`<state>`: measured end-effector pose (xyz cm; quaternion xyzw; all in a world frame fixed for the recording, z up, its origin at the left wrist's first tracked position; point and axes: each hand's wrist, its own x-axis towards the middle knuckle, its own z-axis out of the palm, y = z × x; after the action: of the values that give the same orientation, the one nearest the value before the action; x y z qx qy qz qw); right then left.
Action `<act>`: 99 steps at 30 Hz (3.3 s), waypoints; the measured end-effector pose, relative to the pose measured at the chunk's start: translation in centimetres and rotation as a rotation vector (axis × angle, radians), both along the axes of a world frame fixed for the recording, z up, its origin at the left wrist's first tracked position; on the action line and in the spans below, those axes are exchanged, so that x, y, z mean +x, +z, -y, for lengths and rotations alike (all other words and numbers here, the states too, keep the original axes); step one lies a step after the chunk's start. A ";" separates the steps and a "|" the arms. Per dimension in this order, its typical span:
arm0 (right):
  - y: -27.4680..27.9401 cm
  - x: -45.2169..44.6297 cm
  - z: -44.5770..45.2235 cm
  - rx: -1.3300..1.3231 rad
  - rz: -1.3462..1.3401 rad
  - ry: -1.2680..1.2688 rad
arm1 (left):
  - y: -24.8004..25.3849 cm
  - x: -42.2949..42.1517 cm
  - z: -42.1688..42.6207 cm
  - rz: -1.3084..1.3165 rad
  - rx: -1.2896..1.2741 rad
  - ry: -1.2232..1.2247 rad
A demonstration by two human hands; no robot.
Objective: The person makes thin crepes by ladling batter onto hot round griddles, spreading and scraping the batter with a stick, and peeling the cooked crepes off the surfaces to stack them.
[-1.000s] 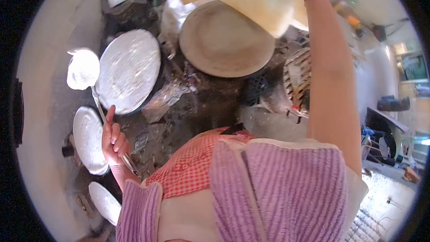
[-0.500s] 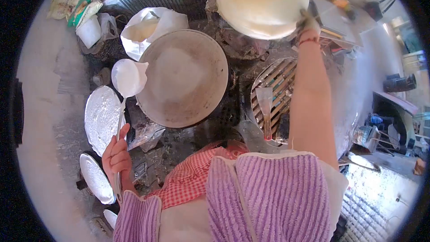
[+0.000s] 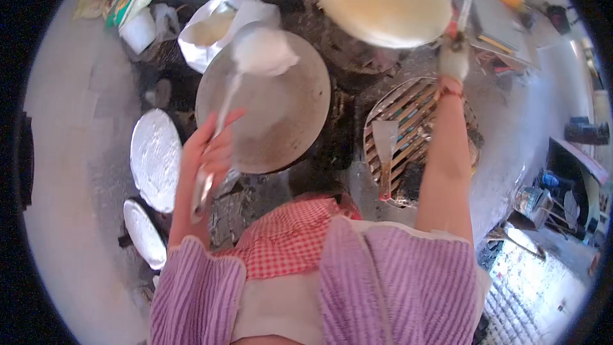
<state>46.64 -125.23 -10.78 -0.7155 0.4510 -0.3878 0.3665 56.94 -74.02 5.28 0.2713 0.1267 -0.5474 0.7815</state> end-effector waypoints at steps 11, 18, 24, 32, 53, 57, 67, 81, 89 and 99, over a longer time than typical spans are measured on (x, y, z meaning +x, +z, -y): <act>-0.1 -14.2 -31.5 0.083 -0.417 0.626 | -10.6 -0.7 5.6 0.261 0.239 0.175; 3.0 -9.0 -36.2 0.124 -0.666 0.584 | -14.1 3.5 1.8 0.569 0.483 0.467; 3.1 -0.2 -37.3 0.032 -0.414 0.707 | -14.3 2.3 -11.6 0.659 0.597 0.721; -0.3 -3.4 -39.5 0.211 -0.270 0.566 | -3.9 -8.7 -26.8 0.606 0.724 0.508; 3.3 -0.1 -34.7 0.537 -0.090 0.761 | -8.8 -13.3 -29.0 0.708 0.810 0.974; 3.9 2.1 -39.0 0.633 -0.186 0.908 | -8.1 -14.2 -26.3 0.676 0.823 0.990; 3.4 4.3 -29.7 0.726 -0.312 1.011 | -4.3 -20.9 -23.1 0.706 1.010 1.210; 5.6 10.4 -27.2 0.196 -0.505 1.270 | -1.5 -21.2 -21.6 0.612 0.975 1.351; 3.5 7.4 -24.1 0.365 -0.340 1.261 | -1.2 -18.5 -23.0 0.624 0.922 1.339; 12.5 5.5 -32.4 0.324 -0.864 1.232 | -1.4 -15.4 -23.7 0.577 0.873 1.226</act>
<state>52.13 -92.83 1.76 -0.8628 0.1256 0.2711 0.4079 41.54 -50.28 3.85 0.5652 0.2487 0.1693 0.7681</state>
